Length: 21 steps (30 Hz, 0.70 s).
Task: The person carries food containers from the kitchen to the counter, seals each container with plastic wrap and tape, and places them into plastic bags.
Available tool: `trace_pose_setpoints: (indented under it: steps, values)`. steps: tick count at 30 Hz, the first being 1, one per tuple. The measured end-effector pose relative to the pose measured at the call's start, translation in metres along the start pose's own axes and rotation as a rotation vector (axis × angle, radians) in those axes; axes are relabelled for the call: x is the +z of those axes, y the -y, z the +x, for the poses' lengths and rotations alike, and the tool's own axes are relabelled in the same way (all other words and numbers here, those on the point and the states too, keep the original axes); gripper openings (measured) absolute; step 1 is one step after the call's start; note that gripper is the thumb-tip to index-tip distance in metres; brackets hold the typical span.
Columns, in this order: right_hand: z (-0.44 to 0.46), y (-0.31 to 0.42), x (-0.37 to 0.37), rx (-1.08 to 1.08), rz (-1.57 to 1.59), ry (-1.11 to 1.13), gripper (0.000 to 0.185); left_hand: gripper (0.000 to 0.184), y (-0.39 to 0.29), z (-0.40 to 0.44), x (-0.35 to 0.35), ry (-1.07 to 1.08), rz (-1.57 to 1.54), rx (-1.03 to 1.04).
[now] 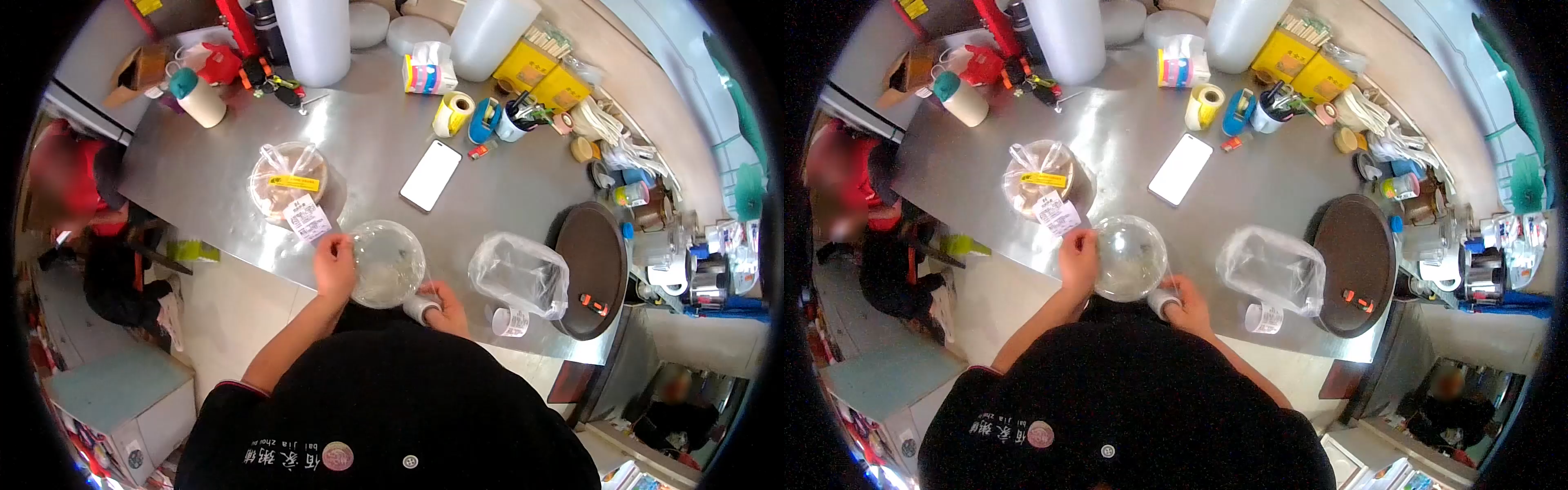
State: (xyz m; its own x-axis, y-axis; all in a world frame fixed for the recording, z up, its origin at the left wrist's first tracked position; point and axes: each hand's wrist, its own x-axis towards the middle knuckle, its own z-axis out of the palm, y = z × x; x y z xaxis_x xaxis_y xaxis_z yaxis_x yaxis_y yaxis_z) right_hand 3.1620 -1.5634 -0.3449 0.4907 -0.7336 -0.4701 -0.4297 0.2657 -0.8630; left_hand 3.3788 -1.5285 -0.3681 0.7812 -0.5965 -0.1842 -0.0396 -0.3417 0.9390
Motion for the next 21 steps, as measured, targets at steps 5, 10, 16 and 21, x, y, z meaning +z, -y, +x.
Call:
trace_pose_setpoints:
  steps: [5,10,16,21]
  values:
    - [0.024,-0.003,0.002,-0.125,-0.001,-0.120,0.044,0.017,0.015,-0.004,0.001,-0.112,0.009,-0.095]
    - [0.055,0.029,-0.025,-0.215,-0.200,-0.240,0.043,0.025,-0.004,-0.022,-0.046,0.672,0.034,-0.341]
    - [0.092,0.057,-0.004,-0.416,-0.322,-0.396,0.035,0.032,-0.060,-0.015,-0.061,0.925,0.586,-0.092]
    - [0.106,0.068,-0.006,-0.234,-0.165,0.003,0.036,0.058,-0.076,0.003,-0.023,0.444,0.376,0.676]
